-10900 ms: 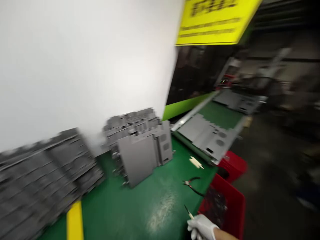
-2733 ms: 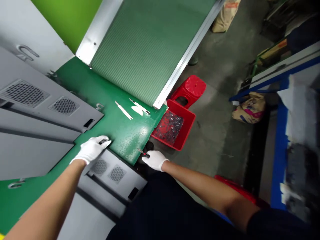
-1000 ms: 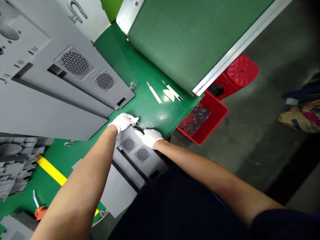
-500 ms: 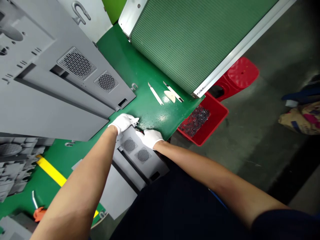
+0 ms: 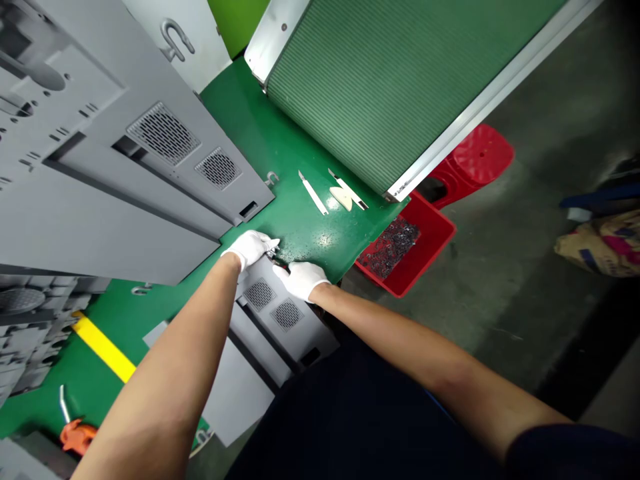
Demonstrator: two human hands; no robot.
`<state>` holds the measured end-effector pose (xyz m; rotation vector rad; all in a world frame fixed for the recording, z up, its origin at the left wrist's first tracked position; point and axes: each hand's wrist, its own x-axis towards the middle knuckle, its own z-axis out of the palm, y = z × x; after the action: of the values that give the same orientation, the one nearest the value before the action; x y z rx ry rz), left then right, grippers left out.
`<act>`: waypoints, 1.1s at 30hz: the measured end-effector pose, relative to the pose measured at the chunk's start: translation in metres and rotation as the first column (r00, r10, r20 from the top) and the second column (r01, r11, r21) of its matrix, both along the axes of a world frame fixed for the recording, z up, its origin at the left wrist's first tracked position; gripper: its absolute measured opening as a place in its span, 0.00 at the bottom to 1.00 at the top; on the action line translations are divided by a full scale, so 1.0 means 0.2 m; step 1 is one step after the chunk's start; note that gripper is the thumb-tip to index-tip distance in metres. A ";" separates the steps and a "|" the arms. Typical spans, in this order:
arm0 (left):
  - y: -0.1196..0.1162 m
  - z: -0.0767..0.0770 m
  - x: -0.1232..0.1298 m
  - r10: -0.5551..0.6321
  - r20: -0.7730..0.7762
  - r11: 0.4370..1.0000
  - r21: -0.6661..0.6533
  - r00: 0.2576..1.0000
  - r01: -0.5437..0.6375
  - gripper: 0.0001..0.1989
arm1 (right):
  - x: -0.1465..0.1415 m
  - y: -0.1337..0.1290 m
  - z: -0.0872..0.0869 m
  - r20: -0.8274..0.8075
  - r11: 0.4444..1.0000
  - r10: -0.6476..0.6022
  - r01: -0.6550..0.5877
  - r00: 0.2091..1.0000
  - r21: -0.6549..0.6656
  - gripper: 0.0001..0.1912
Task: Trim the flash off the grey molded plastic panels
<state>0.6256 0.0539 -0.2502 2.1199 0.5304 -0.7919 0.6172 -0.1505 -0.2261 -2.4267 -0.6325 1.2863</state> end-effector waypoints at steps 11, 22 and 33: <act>-0.03 0.07 0.02 0.059 -0.018 0.998 0.001 0.998 -0.059 0.27 | 0.00 0.04 -0.03 0.042 1.000 -0.004 0.003 0.999 0.031 0.45; -0.53 0.34 0.10 -0.007 0.377 0.987 0.151 0.926 -0.054 0.21 | -0.19 -0.68 -0.09 -0.369 0.726 -0.653 0.686 0.661 -0.056 0.35; -1.05 0.28 -0.10 -0.860 -0.172 0.483 0.029 0.481 0.875 0.25 | -0.35 -1.12 -0.19 -0.367 0.382 -0.887 0.891 0.280 -0.245 0.32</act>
<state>0.6061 -0.1558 -0.1939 2.4105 -0.5800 -1.4991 0.5474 -0.3743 -0.2650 -1.7450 0.8217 1.1515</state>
